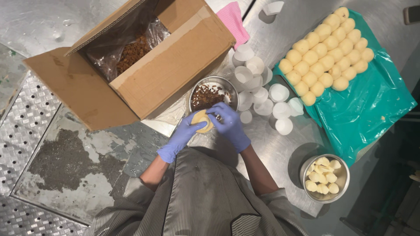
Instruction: The person prepares pastries by first opening a cardboard box to retrieve a bowl of filling. They then separate several paper liners by hand and place a ball of dough onto the counter, flattening it and filling it with the contents of the bowl before sealing the dough around the filling.
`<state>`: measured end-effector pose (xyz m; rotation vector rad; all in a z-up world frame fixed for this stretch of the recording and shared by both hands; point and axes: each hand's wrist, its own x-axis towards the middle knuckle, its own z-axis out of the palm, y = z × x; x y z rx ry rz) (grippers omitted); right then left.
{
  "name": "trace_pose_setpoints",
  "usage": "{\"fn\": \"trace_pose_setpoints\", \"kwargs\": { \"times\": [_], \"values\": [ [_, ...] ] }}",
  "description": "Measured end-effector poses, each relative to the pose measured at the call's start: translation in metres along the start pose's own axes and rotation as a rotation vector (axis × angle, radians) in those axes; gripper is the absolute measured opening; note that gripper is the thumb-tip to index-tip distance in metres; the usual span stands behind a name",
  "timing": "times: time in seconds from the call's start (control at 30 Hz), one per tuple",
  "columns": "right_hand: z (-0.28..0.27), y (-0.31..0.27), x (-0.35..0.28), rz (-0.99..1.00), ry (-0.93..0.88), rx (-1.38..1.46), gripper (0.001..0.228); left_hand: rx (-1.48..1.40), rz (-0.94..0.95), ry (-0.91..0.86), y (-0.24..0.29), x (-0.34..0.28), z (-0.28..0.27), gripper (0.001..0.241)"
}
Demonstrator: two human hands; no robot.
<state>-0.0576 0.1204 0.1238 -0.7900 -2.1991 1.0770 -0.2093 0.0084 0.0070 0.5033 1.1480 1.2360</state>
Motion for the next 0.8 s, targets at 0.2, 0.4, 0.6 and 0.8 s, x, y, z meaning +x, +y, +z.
{"fn": "trace_pose_setpoints", "kwargs": {
  "times": [0.2,0.4,0.6,0.8],
  "values": [
    [-0.003,0.006,-0.007,0.024,-0.072,-0.054,0.019,-0.382,-0.127,0.048,-0.018,0.016,0.011,0.042],
    [0.006,0.086,-0.01,0.284,0.1,-0.105,0.02,-0.406,-0.133,0.184,-0.016,0.018,0.0,0.035],
    [0.066,0.162,-0.005,0.14,-0.324,-0.713,0.018,-0.496,-0.073,0.258,-0.021,0.015,-0.019,0.032],
    [0.081,0.193,-0.016,0.184,-0.301,-0.616,0.011,-0.508,-0.061,0.251,-0.022,0.016,-0.015,0.034]
  ]
}}
